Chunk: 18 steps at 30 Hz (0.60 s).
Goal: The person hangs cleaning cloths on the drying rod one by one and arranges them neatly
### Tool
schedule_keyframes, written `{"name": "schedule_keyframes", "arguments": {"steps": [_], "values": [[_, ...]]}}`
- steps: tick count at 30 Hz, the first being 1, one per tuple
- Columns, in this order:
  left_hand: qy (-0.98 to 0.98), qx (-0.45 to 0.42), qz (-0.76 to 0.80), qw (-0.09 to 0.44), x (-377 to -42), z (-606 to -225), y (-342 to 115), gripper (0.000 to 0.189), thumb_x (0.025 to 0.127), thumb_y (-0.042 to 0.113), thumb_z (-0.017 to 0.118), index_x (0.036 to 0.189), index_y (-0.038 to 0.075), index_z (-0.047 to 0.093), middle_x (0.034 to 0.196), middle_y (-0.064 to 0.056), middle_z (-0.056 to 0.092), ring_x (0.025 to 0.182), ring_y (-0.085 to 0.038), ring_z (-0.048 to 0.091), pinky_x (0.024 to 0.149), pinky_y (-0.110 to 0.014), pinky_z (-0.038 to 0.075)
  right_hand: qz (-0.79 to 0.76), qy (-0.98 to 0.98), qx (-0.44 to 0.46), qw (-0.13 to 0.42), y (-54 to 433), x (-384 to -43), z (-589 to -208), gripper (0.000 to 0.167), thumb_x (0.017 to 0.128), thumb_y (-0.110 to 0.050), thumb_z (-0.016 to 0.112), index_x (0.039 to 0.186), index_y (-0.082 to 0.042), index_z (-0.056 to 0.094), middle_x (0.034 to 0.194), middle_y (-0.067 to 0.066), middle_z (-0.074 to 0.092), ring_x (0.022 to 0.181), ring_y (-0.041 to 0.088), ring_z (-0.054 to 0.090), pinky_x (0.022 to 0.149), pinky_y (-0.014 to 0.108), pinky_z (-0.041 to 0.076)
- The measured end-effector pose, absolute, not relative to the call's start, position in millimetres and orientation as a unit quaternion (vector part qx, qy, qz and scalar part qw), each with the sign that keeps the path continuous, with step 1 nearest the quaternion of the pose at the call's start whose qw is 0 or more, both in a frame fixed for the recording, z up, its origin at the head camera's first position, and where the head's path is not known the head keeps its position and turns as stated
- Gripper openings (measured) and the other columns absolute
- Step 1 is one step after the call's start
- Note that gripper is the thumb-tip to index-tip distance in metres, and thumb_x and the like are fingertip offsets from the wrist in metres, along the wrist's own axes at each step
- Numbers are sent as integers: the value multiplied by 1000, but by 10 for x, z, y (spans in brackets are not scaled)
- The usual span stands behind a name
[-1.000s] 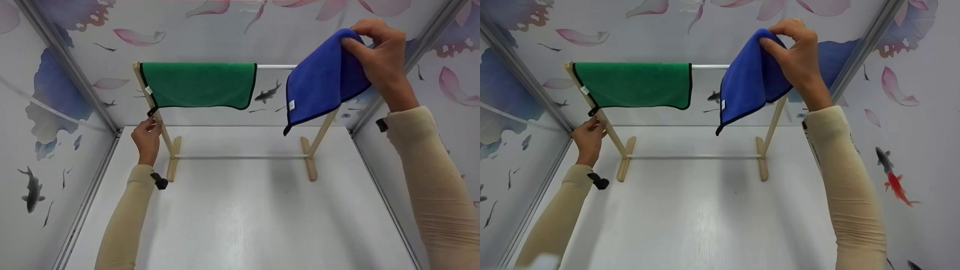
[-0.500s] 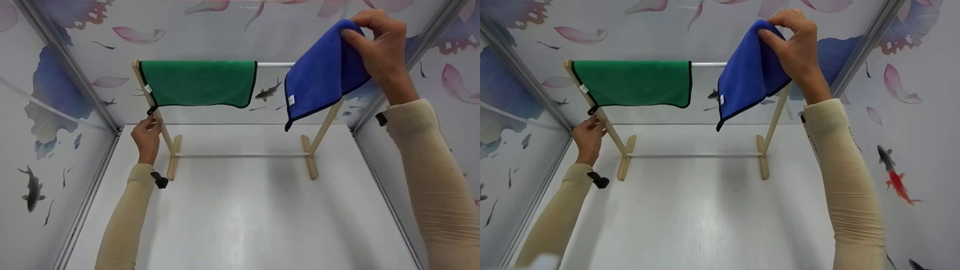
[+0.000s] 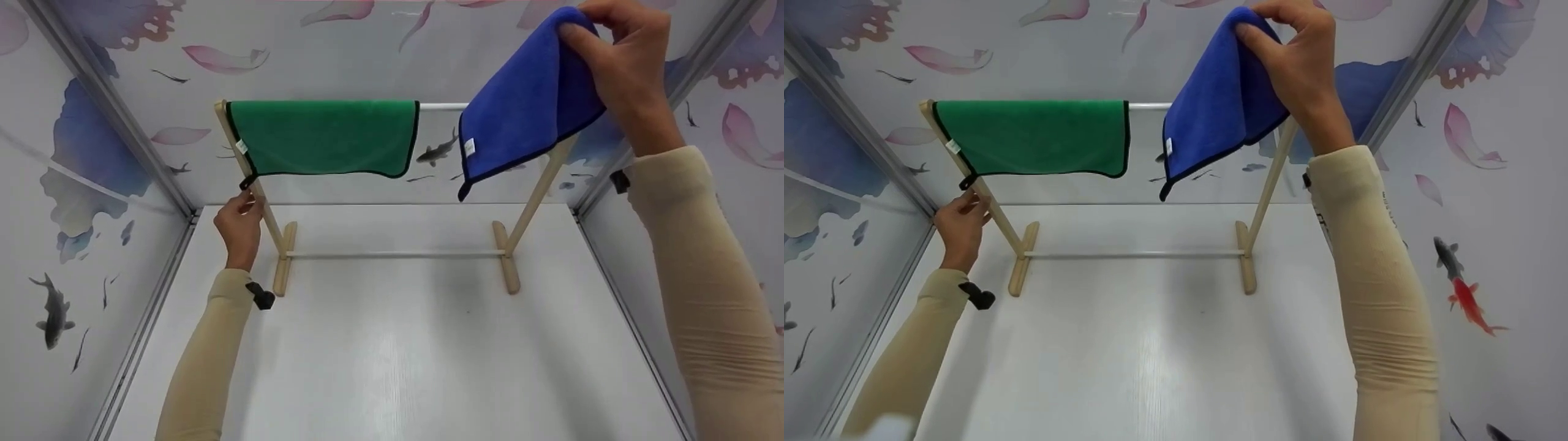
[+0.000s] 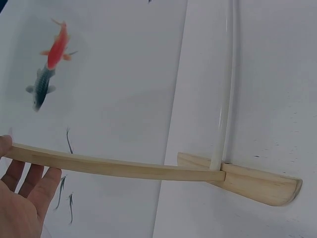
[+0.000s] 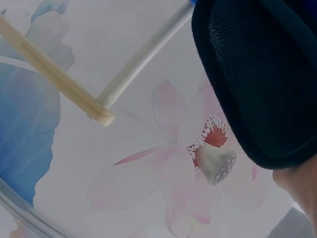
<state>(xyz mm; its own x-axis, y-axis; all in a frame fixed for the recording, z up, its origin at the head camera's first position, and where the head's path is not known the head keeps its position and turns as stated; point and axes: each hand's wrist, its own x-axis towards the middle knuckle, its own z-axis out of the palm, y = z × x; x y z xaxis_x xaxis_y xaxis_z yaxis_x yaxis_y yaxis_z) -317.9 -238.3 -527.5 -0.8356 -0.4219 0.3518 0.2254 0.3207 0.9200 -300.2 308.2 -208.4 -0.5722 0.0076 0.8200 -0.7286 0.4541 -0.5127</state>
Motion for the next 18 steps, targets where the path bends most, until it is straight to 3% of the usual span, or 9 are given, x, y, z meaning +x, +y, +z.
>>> {"name": "schedule_keyframes", "arguments": {"steps": [6, 18], "values": [[-759, 67, -586, 277, -3179, -5274, -2380, 35, 108, 10, 73, 142, 1, 73, 125, -20, 75, 109, -20, 69, 91, -25, 63, 480, -735, 233, 418, 2981, -2979, -2025, 15, 105, -7, 75, 116, -2, 83, 109, 5, 79, 109, 22, 75, 114, 33, 54], [-761, 71, -583, 274, -3169, -5262, -2369, 35, 109, 11, 71, 143, 2, 72, 125, -19, 75, 109, -20, 68, 92, -26, 63, 497, -725, 205, 430, 2877, -2983, -2083, 15, 106, -6, 72, 116, -4, 83, 111, -5, 75, 113, 22, 70, 114, 31, 52]]}}
